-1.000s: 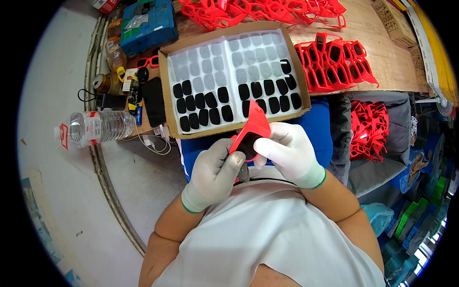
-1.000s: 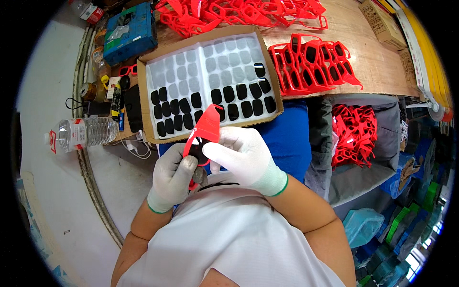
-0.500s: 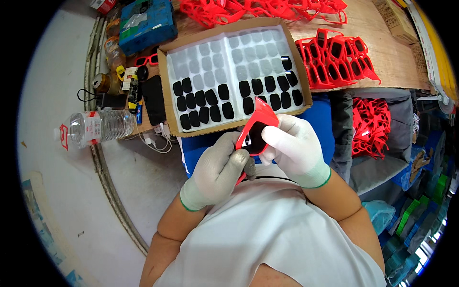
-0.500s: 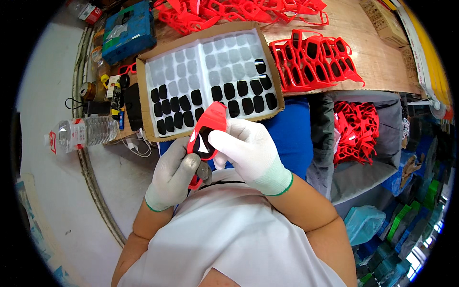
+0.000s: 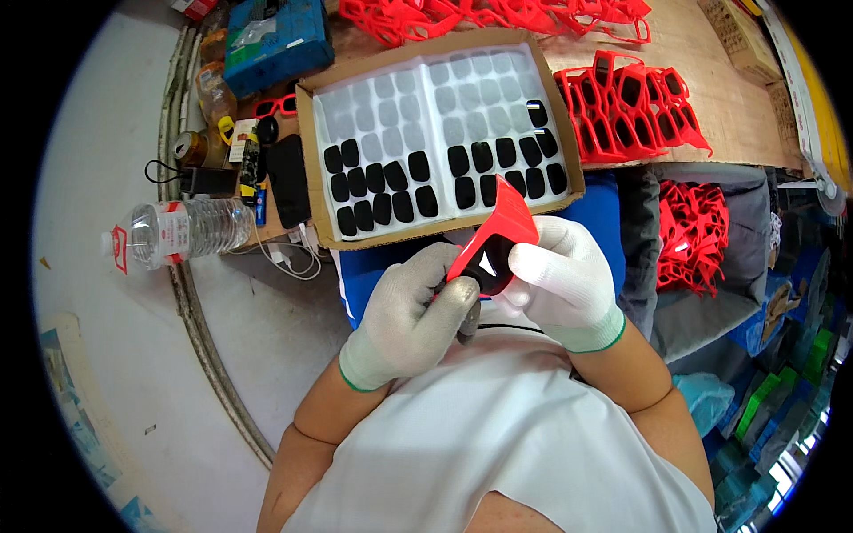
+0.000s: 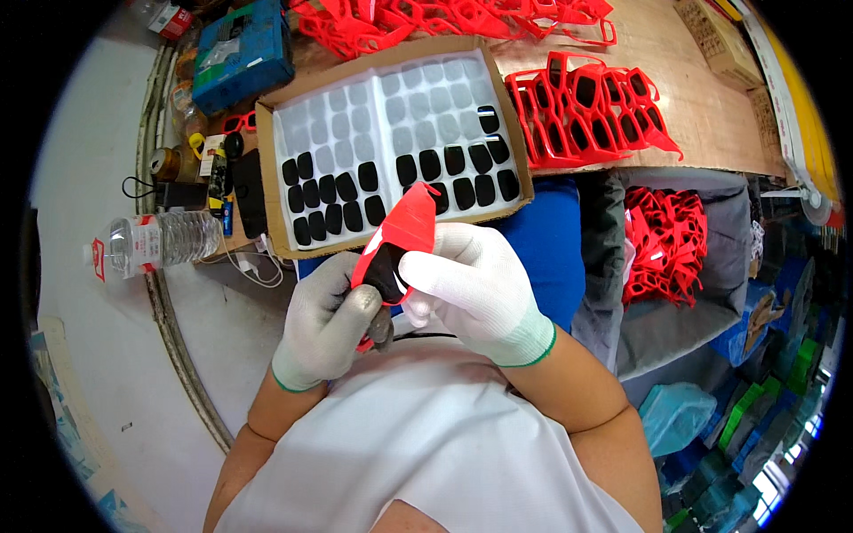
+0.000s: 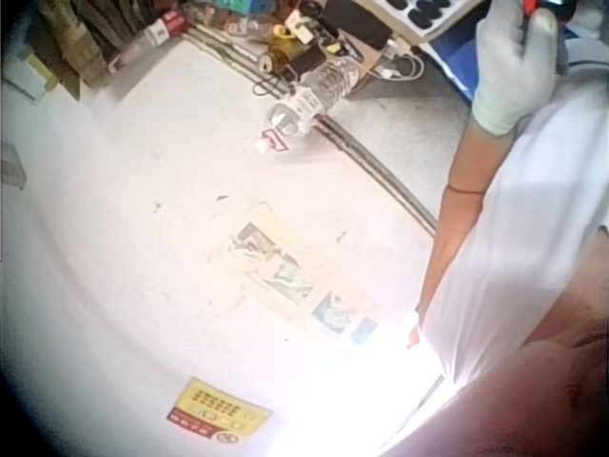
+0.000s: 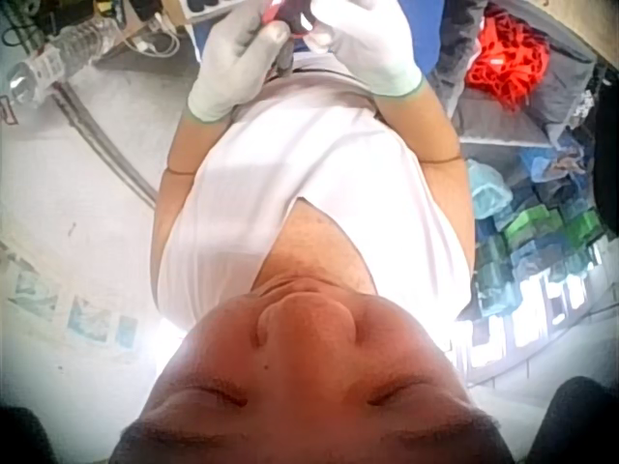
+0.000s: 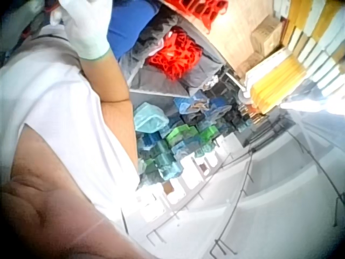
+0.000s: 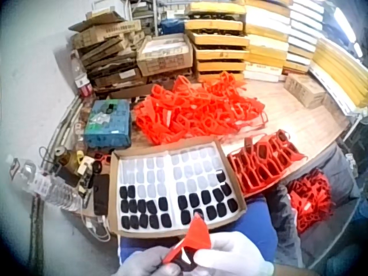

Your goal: The person inserts black lenses into red plastic frames one at a time. They pick up a frame, press a lens into each side, and place the completed pair on the table. The process repeats with multiple frames and lenses.

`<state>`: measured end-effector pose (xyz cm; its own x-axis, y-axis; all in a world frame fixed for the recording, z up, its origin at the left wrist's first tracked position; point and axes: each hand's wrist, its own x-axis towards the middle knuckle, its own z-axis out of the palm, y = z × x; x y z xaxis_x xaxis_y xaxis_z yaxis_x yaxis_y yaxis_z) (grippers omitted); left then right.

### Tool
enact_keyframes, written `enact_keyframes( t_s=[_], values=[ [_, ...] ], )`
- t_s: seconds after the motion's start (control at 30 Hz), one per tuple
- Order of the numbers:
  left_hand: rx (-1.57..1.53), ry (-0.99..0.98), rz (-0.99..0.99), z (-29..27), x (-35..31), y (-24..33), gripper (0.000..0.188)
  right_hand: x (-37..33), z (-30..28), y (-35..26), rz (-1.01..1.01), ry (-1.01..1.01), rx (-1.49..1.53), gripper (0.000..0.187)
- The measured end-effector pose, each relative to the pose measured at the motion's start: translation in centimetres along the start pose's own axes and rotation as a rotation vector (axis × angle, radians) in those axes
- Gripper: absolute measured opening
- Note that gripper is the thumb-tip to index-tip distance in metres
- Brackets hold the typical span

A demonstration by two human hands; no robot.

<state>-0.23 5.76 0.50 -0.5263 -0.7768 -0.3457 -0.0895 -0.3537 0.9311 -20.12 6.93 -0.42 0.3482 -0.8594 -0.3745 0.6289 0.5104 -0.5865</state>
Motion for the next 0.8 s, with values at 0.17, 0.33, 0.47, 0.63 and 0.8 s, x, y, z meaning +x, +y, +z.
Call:
enact_keyframes(
  t_s=[0.17,0.33,0.47,0.63,0.8],
  values=[
    [-0.114,-0.052,0.052,-0.2,-0.4,-1.3,0.023,-0.2,0.4,-0.2,0.054,0.008,0.073,0.025],
    [-0.087,-0.073,0.043,-0.5,-0.2,-0.8,0.026,-0.1,0.9,-0.3,0.054,0.052,0.087,0.023],
    [-0.081,-0.075,-0.020,-0.8,0.2,-0.5,0.025,-0.1,0.8,-0.1,0.042,0.050,0.097,0.023],
    [-0.017,-0.004,-0.008,-0.9,0.1,0.1,0.021,0.0,0.8,-0.7,-0.019,0.001,-0.203,0.023],
    [0.226,0.088,0.153,-0.7,0.0,-0.2,0.019,0.1,1.4,-1.0,-0.194,0.048,-0.579,0.022]
  ],
)
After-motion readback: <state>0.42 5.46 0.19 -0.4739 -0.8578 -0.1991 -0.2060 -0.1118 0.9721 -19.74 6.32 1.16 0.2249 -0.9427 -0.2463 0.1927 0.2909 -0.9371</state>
